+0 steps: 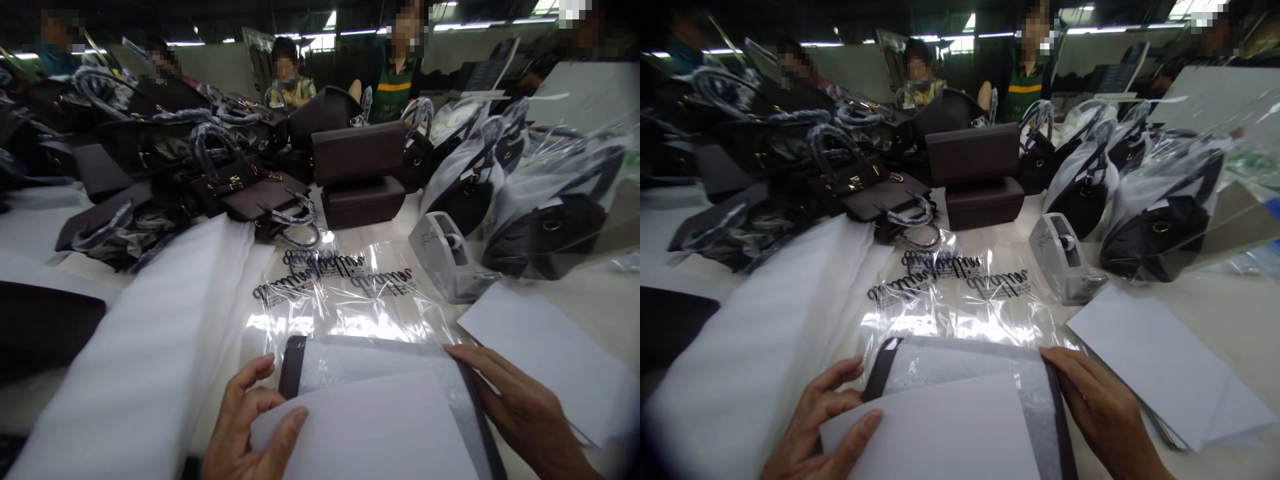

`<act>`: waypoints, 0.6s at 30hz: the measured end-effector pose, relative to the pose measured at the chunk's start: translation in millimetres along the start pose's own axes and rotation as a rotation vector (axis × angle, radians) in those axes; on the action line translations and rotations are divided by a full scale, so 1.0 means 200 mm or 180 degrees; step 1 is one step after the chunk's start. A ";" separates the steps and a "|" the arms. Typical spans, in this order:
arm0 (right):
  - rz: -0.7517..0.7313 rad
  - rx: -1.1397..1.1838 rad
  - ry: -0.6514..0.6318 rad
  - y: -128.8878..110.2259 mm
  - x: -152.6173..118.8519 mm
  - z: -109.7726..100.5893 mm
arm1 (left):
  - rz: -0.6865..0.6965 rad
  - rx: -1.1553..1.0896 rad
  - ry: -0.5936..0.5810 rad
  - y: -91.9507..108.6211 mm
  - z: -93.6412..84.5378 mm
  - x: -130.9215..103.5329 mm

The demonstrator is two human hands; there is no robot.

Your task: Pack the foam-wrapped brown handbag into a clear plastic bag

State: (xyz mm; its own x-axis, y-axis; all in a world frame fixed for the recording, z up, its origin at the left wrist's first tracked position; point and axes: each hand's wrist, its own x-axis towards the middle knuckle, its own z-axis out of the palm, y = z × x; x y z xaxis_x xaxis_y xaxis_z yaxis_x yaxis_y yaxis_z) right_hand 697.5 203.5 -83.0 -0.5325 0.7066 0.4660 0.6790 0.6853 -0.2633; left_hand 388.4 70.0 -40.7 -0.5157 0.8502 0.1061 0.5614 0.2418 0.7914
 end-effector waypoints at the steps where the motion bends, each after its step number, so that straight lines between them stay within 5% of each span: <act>1: -0.0122 0.0034 -0.0022 0.01 0.01 -0.02 | 0.0345 0.0150 0.0023 0.03 0.01 0.03; 3: -0.0152 0.0133 -0.0074 0.02 0.02 -0.04 | 0.0856 0.0361 -0.0136 0.11 0.03 0.09; 8: 0.0650 0.0138 0.0023 -0.03 0.05 -0.07 | 0.1399 0.0819 -0.1040 0.19 0.09 0.18; 11: 0.0760 0.0249 -0.0071 -0.09 0.14 -0.07 | 0.1500 0.1051 -0.0989 0.18 0.11 0.17; 15: 0.0112 0.0574 -0.0432 -0.12 0.24 -0.10 | 0.1463 0.1457 -0.0587 0.14 0.13 0.16; 18: -0.0673 0.0510 -0.0304 -0.07 0.19 -0.11 | 0.1540 0.1746 -0.0477 0.11 0.13 0.16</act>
State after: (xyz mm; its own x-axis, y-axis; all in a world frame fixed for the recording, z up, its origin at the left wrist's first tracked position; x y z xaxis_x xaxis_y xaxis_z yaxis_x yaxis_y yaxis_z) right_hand 678.3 216.2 -42.8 -0.7041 0.5532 0.4452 0.4633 0.8330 -0.3024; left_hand 401.5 114.4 -36.5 -0.0572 0.9660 0.2520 0.9659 -0.0103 0.2589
